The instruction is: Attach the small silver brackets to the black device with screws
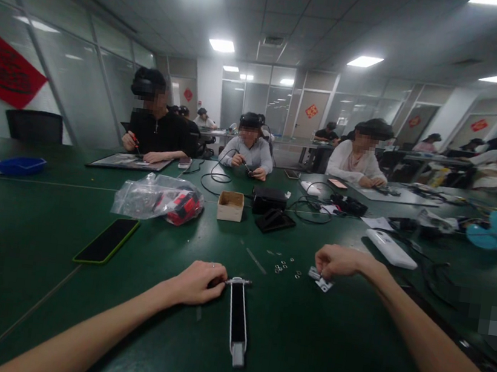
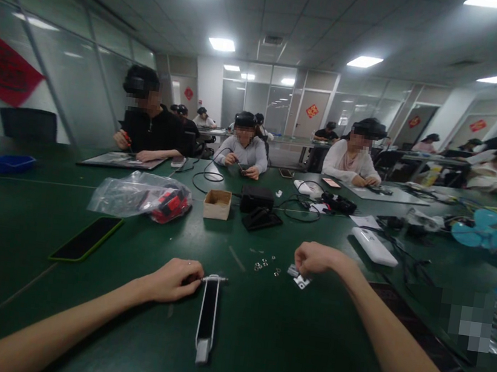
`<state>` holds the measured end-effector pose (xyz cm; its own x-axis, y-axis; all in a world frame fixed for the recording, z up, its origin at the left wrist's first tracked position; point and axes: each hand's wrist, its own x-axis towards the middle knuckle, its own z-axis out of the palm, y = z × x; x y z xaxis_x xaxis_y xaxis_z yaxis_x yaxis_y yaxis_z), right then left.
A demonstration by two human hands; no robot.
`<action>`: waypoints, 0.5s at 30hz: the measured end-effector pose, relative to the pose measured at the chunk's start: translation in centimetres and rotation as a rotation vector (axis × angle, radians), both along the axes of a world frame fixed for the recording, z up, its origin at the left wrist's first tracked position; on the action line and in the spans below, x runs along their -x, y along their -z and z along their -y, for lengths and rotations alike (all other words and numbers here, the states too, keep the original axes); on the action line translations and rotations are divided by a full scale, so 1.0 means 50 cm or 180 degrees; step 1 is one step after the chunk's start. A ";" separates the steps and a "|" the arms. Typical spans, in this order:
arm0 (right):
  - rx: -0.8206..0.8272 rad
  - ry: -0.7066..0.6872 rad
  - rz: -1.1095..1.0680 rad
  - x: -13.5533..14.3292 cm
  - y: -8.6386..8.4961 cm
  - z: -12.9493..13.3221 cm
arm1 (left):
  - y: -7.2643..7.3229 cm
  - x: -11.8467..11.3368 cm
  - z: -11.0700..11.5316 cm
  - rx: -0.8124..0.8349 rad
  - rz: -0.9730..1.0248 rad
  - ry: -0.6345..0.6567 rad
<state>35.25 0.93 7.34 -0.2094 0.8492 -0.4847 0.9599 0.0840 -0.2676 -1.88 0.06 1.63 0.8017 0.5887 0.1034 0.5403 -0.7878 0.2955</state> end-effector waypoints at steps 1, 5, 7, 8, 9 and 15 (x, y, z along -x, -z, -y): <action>0.0006 0.0004 0.0029 0.000 0.003 -0.001 | 0.001 0.000 0.000 -0.0002 -0.0001 0.0000; -0.0031 -0.0013 0.0009 0.010 0.000 0.000 | 0.001 0.000 0.000 -0.0008 0.0010 0.0010; -0.0065 -0.0030 -0.0029 0.018 -0.004 0.002 | -0.001 0.000 0.001 0.0001 0.0007 0.0009; -0.0083 -0.0056 -0.0027 0.021 -0.006 0.003 | -0.001 0.000 0.001 0.0007 0.0004 0.0007; -0.0093 -0.0088 0.0004 0.024 -0.007 0.004 | -0.002 0.001 0.001 0.0016 -0.0001 0.0006; -0.0387 -0.0167 0.0251 0.030 0.002 0.003 | 0.002 0.002 0.000 0.0040 -0.0005 -0.0020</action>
